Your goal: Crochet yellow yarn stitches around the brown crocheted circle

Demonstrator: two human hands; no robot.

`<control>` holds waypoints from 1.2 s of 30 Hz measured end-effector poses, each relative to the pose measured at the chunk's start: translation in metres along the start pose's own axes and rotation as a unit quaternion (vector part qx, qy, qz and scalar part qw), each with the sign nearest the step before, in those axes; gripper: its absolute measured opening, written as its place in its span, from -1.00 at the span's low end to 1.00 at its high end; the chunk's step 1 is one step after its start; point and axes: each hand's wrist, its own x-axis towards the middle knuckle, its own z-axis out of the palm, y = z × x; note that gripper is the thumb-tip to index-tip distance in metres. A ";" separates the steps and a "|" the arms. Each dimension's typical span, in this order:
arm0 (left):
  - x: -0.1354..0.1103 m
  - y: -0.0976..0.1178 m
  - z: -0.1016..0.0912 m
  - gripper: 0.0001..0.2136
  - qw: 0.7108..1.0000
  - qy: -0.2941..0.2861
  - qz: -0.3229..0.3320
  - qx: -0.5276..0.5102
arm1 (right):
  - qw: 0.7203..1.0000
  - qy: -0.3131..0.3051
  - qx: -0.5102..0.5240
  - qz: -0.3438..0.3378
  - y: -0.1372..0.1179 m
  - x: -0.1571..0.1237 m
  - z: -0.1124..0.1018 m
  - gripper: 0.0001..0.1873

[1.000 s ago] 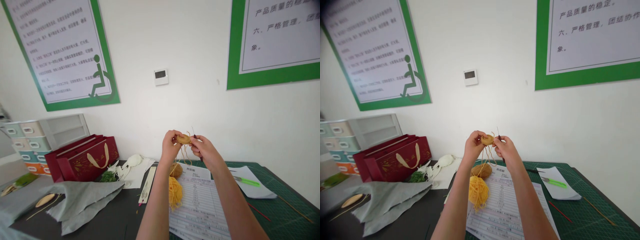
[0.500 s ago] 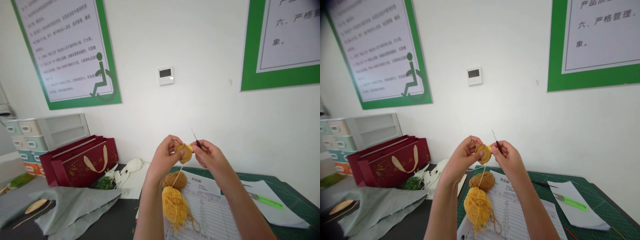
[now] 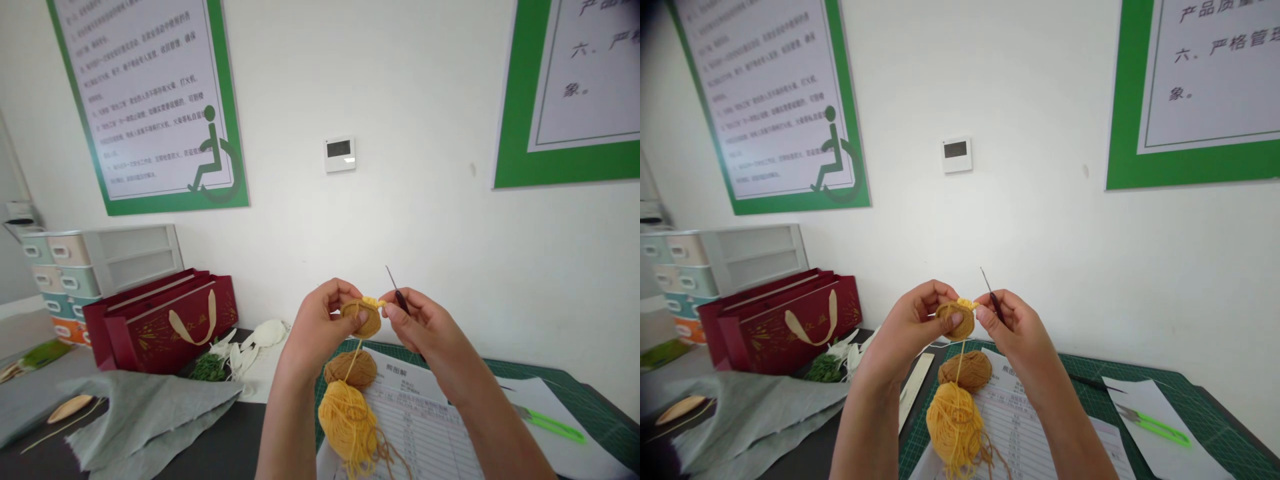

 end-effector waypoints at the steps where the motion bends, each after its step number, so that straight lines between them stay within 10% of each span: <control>1: -0.001 0.002 0.001 -0.78 1.000 -0.001 0.002 0.002 | 1.000 0.003 -0.002 -0.008 0.000 0.000 0.001 -0.60; 18: -0.012 0.011 -0.008 -0.76 0.998 -0.052 0.017 0.000 | 0.987 -0.146 0.017 0.068 -0.005 -0.005 0.001 -0.60; 36: -0.008 0.004 -0.020 -0.76 0.999 0.040 0.012 0.001 | 0.982 -0.066 -0.178 0.013 0.002 -0.002 -0.008 -0.68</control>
